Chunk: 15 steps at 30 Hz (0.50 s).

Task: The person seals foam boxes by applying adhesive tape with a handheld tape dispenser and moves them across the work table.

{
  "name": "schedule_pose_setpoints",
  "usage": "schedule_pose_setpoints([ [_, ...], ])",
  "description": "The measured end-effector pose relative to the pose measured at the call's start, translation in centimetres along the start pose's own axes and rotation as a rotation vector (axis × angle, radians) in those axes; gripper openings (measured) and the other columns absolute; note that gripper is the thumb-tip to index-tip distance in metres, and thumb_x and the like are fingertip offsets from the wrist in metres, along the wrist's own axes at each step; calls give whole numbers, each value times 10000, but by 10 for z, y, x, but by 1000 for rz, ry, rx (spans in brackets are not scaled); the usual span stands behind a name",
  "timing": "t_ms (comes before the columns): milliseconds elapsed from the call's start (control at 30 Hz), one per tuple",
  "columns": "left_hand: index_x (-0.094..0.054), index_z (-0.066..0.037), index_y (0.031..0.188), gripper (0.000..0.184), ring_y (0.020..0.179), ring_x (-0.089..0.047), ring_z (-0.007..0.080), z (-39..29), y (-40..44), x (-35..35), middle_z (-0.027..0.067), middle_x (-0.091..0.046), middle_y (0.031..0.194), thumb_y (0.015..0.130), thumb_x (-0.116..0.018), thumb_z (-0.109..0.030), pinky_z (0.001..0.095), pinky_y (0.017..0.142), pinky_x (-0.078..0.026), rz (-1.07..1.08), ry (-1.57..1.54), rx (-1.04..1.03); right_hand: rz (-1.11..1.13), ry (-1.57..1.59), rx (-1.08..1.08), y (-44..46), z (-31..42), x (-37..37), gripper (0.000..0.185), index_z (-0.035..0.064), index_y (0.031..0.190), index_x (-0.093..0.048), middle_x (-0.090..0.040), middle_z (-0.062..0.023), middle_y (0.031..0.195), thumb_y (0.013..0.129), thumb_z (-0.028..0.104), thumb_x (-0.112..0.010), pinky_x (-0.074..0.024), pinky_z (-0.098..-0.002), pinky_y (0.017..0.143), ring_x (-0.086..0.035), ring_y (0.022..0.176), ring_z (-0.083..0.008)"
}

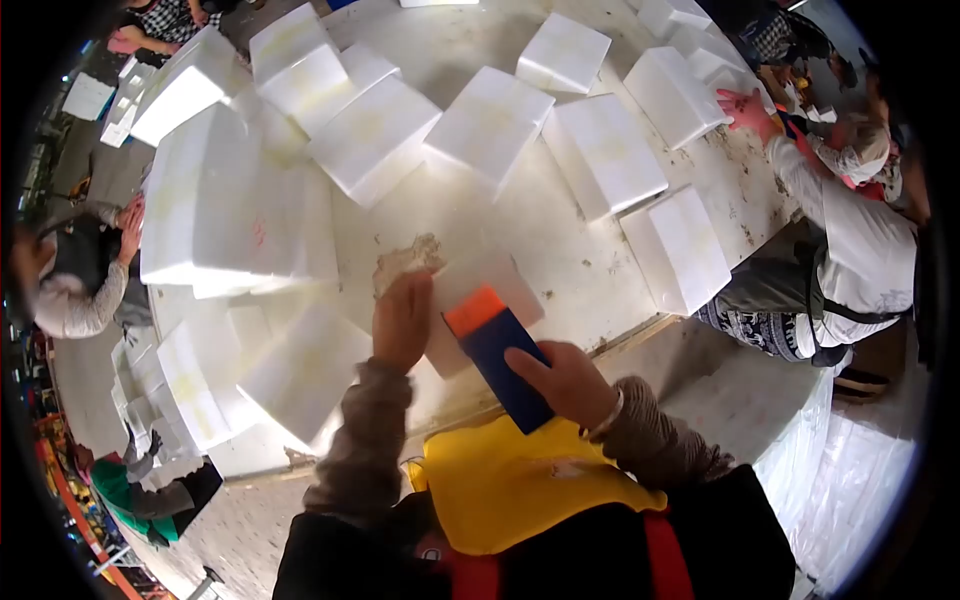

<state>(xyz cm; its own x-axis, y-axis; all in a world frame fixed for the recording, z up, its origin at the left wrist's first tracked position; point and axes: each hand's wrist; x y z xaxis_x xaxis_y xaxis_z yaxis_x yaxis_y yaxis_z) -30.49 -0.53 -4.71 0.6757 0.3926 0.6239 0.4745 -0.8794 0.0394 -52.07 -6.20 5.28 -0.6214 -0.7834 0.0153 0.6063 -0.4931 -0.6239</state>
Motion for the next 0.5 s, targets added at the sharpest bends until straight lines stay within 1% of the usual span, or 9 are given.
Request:
schedule_pose_setpoints([
  [67,-652,-18,850,367,808,-600,371,1,7,-8,215,-619,795,906,-423,-300,405,750,-469,-134,145,117,54,62,45,1,-6,-2,477,-56,879,-590,-605,-88,668,861,415,-515,-480,-266,534,-595,571,-147],
  [100,-650,-6,804,389,770,-596,379,-5,18,-5,217,-613,760,902,-422,-306,414,728,-468,-73,169,269,2,26,54,-8,0,-3,494,-50,910,-581,-598,-76,651,864,436,-504,-473,-262,526,-580,551,-142],
  [167,-634,22,778,428,709,-586,383,-11,29,-5,234,-596,717,898,-417,-327,426,683,-464,-132,151,259,39,-99,18,-17,-18,1,434,-53,934,-567,-583,-27,727,886,376,-515,-447,-230,562,-527,625,-73],
  [267,-646,14,799,445,716,-613,341,-7,22,-6,201,-624,728,912,-389,-332,397,698,-468,-151,167,219,35,57,204,-4,-98,-6,399,-49,1005,-550,-596,-55,777,885,330,-519,-457,-253,607,-546,676,-103],
  [367,-674,-23,836,461,747,-627,279,-23,19,-1,145,-658,767,923,-362,-352,361,735,-471,-70,-175,256,17,190,447,29,-164,-13,381,-41,1076,-528,-631,-127,847,851,264,-567,-473,-292,677,-607,761,-185],
  [400,-669,-103,982,443,879,-599,229,12,25,-7,104,-656,911,927,-350,-405,334,834,-454,37,-828,316,13,133,474,43,-183,-15,391,-36,1102,-517,-632,-130,881,844,252,-577,-469,-297,702,-607,782,-196],
  [433,-565,-131,1101,411,965,-557,240,40,27,-25,122,-591,1032,918,-358,-435,346,882,-426,-15,-1033,294,6,74,508,59,-197,-16,405,-30,1128,-507,-633,-134,915,837,240,-587,-465,-302,728,-608,802,-207],
  [467,-461,-159,1220,446,1052,-515,252,72,29,-44,141,-527,1154,909,-367,-465,358,931,-398,-60,-1238,257,-4,55,536,69,-193,-17,422,-17,1157,-496,-620,-136,970,833,235,-592,-431,-299,784,-586,867,-206],
  [500,-358,-187,1339,535,1138,-473,263,108,28,-65,159,-463,1276,901,-375,-494,369,979,-370,-95,-1444,215,-15,37,564,79,-188,-17,443,-5,1186,-485,-607,-139,1025,829,230,-598,-398,-296,840,-564,933,-205],
])
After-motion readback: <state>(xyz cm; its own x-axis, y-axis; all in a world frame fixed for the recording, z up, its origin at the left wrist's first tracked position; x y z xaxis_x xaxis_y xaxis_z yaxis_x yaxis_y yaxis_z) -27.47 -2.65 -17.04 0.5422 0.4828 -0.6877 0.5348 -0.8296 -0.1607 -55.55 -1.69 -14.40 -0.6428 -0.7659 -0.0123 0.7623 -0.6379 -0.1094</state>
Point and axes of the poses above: each hand's wrist, its own y-axis towards the middle knuckle, its own x-axis out of the back of the hand, z = x × y
